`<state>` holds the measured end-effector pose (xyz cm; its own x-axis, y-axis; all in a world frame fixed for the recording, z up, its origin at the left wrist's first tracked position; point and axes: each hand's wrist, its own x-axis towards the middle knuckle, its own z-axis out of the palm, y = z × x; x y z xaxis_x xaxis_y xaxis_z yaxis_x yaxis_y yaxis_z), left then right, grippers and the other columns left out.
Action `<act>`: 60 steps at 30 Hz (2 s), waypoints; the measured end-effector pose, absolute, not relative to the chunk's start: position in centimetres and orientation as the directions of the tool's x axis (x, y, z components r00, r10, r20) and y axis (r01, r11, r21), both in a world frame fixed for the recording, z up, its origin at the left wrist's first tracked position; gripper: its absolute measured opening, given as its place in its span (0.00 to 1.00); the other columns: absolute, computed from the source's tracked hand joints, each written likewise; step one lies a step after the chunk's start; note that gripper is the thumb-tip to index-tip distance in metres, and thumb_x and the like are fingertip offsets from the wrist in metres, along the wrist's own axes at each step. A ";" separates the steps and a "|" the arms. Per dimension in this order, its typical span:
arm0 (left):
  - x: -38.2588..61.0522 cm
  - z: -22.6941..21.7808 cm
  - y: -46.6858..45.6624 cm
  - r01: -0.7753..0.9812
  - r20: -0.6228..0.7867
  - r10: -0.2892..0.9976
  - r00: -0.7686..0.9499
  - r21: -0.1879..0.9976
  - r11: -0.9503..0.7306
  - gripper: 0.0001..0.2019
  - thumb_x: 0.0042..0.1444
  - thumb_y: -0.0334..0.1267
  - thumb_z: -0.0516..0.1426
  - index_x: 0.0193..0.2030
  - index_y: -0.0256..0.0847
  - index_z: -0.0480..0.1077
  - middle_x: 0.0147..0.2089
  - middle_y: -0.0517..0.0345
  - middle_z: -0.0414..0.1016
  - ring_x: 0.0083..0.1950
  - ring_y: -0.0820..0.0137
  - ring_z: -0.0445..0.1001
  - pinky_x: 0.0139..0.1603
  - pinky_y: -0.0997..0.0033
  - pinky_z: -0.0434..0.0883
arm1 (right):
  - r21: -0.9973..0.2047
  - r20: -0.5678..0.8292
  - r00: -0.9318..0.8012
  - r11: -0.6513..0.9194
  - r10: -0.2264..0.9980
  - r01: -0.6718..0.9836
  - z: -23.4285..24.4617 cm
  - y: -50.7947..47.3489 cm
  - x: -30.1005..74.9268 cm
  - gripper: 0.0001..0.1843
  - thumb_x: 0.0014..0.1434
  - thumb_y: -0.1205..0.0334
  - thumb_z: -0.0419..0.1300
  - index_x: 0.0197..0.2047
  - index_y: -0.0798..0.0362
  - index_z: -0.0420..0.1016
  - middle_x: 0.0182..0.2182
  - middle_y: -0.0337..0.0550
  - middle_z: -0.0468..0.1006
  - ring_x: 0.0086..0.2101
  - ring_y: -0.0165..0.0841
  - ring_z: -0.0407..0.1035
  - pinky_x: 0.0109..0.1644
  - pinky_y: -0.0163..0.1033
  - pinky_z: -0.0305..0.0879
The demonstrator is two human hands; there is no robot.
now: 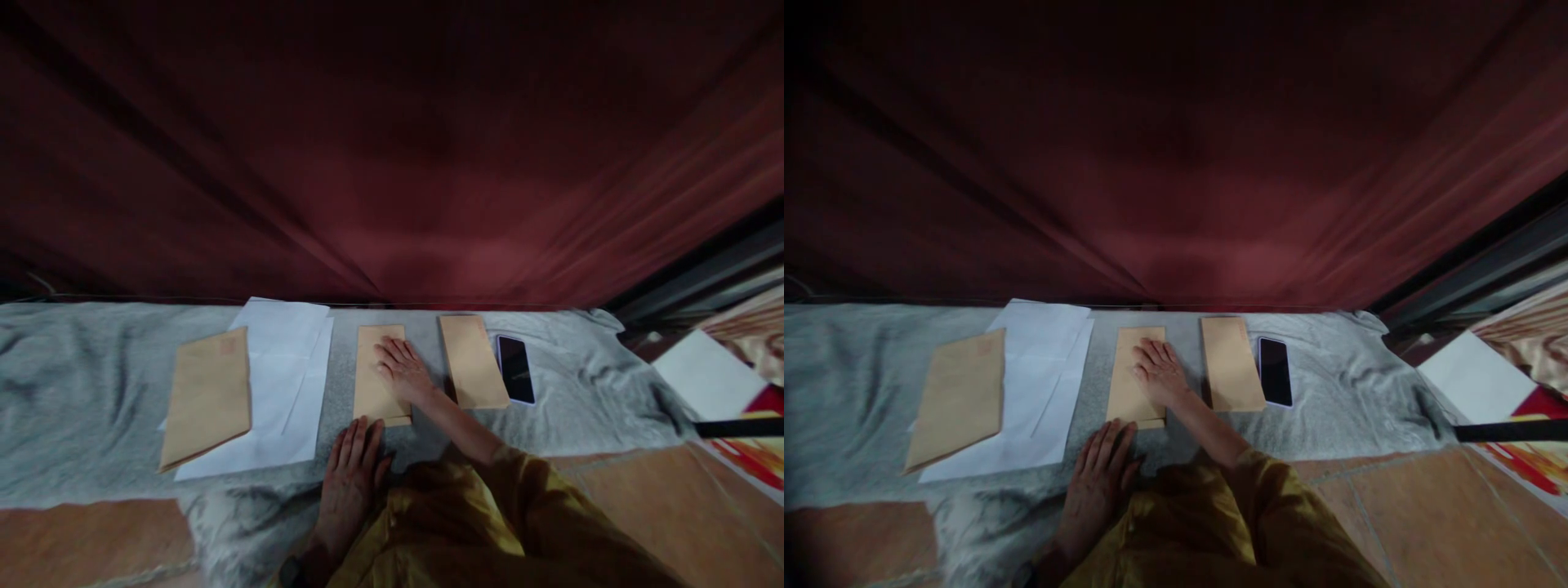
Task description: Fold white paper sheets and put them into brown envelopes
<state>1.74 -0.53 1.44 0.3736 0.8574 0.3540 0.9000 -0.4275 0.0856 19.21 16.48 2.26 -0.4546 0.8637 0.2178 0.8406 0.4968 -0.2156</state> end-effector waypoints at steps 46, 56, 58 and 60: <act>0.8 0.9 -1.1 0.937 0.322 0.914 0.248 0.159 -0.311 0.28 0.68 0.46 0.52 0.70 0.33 0.63 0.68 0.39 0.70 0.68 0.56 0.70 0.68 0.55 0.65 | -0.213 0.193 -0.540 0.573 0.819 0.792 2.8 0.7 24.8 0.35 0.72 0.52 0.56 0.75 0.55 0.53 0.70 0.50 0.62 0.68 0.39 0.58 0.74 0.51 0.53; 1.2 1.7 0.8 0.904 0.313 0.946 0.088 0.373 -0.207 0.22 0.69 0.38 0.49 0.65 0.32 0.67 0.55 0.38 0.77 0.54 0.55 0.76 0.55 0.54 0.74 | -0.230 0.218 -0.500 0.542 0.838 0.808 1.8 0.4 24.4 0.32 0.72 0.53 0.54 0.74 0.55 0.56 0.71 0.50 0.62 0.68 0.41 0.58 0.75 0.54 0.49; 1.6 1.8 1.7 0.880 0.279 0.960 0.005 0.454 -0.137 0.22 0.68 0.39 0.50 0.65 0.32 0.67 0.52 0.39 0.77 0.52 0.55 0.76 0.54 0.54 0.74 | -0.231 0.223 -0.496 0.540 0.839 0.809 1.7 0.5 24.3 0.32 0.72 0.53 0.54 0.74 0.55 0.57 0.70 0.51 0.63 0.68 0.41 0.59 0.74 0.54 0.50; 1.8 2.0 2.6 0.852 0.206 0.975 -0.079 0.521 -0.041 0.23 0.66 0.40 0.52 0.65 0.34 0.68 0.49 0.41 0.77 0.49 0.55 0.76 0.51 0.53 0.75 | -0.242 0.229 -0.484 0.531 0.845 0.812 1.8 0.5 24.2 0.31 0.72 0.54 0.55 0.73 0.55 0.58 0.69 0.51 0.65 0.67 0.41 0.60 0.73 0.54 0.51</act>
